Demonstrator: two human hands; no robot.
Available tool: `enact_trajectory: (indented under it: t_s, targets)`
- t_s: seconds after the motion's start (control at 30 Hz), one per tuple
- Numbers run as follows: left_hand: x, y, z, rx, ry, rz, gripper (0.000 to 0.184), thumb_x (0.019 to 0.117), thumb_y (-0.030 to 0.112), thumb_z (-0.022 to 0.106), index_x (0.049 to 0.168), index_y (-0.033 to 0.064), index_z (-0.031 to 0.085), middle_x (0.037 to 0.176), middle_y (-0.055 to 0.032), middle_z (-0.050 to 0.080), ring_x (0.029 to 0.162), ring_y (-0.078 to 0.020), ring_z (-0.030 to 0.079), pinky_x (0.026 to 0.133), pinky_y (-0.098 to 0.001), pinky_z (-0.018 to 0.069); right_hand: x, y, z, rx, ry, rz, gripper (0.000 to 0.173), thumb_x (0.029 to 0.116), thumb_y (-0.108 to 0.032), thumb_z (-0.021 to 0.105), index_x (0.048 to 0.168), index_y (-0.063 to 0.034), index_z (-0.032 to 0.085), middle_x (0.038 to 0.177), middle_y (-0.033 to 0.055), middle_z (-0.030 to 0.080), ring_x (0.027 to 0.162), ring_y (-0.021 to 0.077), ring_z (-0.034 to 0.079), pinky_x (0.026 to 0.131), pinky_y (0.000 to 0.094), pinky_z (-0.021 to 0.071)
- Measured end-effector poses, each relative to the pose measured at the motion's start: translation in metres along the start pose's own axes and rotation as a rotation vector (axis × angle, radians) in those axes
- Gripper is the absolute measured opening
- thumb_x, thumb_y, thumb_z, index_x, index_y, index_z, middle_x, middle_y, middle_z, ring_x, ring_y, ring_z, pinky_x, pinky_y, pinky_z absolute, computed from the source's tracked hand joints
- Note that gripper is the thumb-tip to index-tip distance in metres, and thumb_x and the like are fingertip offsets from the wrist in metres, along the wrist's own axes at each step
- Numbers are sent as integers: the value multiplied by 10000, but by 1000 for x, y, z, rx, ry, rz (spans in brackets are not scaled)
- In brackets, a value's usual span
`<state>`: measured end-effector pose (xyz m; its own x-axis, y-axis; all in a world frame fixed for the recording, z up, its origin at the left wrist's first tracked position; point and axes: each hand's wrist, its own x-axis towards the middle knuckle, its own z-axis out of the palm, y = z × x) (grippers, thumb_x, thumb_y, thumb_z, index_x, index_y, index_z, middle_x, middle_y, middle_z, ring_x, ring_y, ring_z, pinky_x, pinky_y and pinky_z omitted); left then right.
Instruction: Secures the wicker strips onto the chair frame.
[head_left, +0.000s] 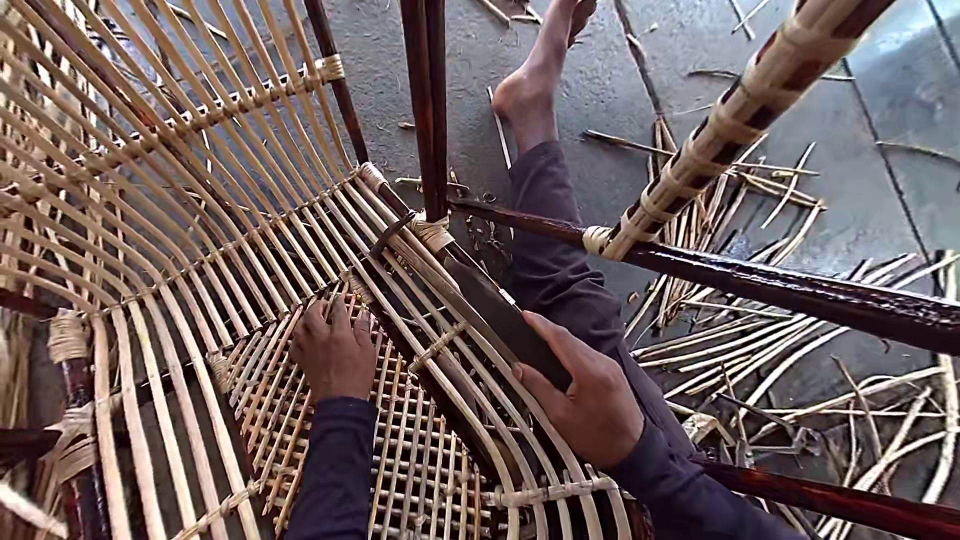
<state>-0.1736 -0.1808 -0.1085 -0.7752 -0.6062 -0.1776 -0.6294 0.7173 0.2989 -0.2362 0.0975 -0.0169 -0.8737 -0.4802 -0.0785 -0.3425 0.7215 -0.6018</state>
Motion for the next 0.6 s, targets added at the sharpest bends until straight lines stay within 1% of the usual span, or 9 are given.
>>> enact_trajectory:
  t_s: [0.07,0.17,0.23,0.33,0.4,0.43,0.47,0.5,0.6]
  targets:
    - [6,2,1,45,-21,-9,566,1067,514,465,1485,146,567,1495,-246,485,1316,-501,480,1019,-720,381,-2,1,1,7,22,13,573,938,-286,670,1477,-132,548,1250,52,691,1072,166,701,869,428,617]
    - [11,1,1,46,-30,-18,593,1063,570,423,1484,180,573,1492,-235,477,1315,-496,467,1008,-724,374,-1,1,1,22,36,27,576,934,-285,678,1475,-132,549,1296,50,681,1114,164,691,905,433,609]
    - [10,1,0,35,-49,-12,584,1061,563,433,1473,177,582,1487,-237,476,1314,-499,461,1004,-723,379,-3,2,0,-13,45,31,574,936,-281,677,1477,-143,546,1298,60,682,1094,201,703,874,486,612]
    - [14,-1,-11,11,-82,-27,565,1036,570,504,1441,191,611,1478,-244,496,1330,-510,466,1004,-738,399,-4,-3,-4,-110,-21,108,609,925,-355,660,1490,-165,535,1241,97,704,1004,298,725,792,607,587]
    - [17,-1,-18,-11,-137,-33,577,1024,574,530,1457,199,606,1515,-228,480,1368,-486,455,1052,-718,384,-10,-7,-9,-154,-56,160,586,901,-433,696,1406,-148,609,1133,124,738,912,344,737,733,639,576]
    - [17,-3,-19,-14,-158,-22,581,1028,566,526,1475,200,589,1535,-218,464,1388,-469,444,1080,-702,368,-15,-8,-10,-187,-44,150,538,887,-444,716,1318,-126,662,1083,124,748,886,338,741,709,616,585]
    - [12,-5,-19,-1,-170,-3,597,1037,561,504,1499,186,563,1554,-206,451,1407,-450,434,1107,-679,354,-21,-7,-10,-221,-47,136,474,875,-420,737,1225,-103,693,1070,127,740,904,331,737,712,584,596]
    - [5,-7,-19,27,-185,20,620,1050,554,471,1522,156,529,1578,-202,432,1436,-430,419,1141,-654,339,-24,-5,-9,-241,-75,129,418,854,-351,760,1160,-73,700,1104,151,711,970,344,714,751,563,596]
    - [-31,-3,-27,71,-260,68,767,1041,609,425,1569,54,426,1660,-207,313,1543,-388,279,1249,-599,201,-18,-1,-4,-294,-154,99,367,819,-244,771,1109,-33,693,1257,195,640,1152,382,634,895,525,568]
